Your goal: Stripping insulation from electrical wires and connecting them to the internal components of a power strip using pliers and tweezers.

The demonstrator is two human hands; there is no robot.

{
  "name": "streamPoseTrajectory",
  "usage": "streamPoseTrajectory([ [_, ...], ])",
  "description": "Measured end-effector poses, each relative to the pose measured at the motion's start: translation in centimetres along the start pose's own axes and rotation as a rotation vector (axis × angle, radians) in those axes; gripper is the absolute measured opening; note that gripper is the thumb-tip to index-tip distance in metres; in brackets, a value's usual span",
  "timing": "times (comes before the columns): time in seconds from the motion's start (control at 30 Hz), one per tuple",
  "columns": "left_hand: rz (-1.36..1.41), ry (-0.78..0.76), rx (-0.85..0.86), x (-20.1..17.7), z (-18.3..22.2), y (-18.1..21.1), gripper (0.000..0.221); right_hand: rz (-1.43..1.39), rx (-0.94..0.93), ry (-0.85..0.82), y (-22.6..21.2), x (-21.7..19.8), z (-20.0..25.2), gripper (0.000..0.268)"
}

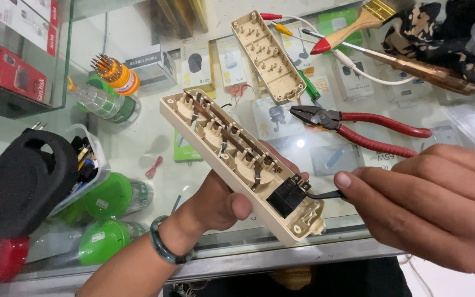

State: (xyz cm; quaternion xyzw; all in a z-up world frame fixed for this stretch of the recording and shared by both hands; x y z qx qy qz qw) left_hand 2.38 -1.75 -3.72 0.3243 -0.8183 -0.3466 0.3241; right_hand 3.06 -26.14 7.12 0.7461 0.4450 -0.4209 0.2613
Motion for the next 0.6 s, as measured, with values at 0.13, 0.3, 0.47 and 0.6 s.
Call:
streamPoseTrajectory([
  [0.13,-0.039,0.027,-0.025,-0.2,0.4,-0.3,0.079,-0.028,0.066,-0.074,-0.2,0.2,0.1,0.035],
  [0.3,0.008,0.071,-0.023,-0.4,0.4,-0.5,0.077,-0.247,0.224,0.121,0.4,2.2,0.6,0.022],
  [0.47,-0.021,0.096,-0.023,-0.7,0.6,-0.9,0.075,-0.283,0.340,0.111,0.2,2.1,0.1,0.019],
  [0.6,-0.011,0.097,-0.015,-0.7,0.7,-1.1,0.072,-0.264,0.408,0.060,0.2,1.7,0.1,0.021],
])
Point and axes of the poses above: each hand's wrist, its own z-axis away from the middle knuckle, its own x-axis out of the palm, y = z × x, the point moved 3 cm from there along -z, towards the middle knuckle, and after that the axes turned 14 degrees about x, right-handed, at the moved point
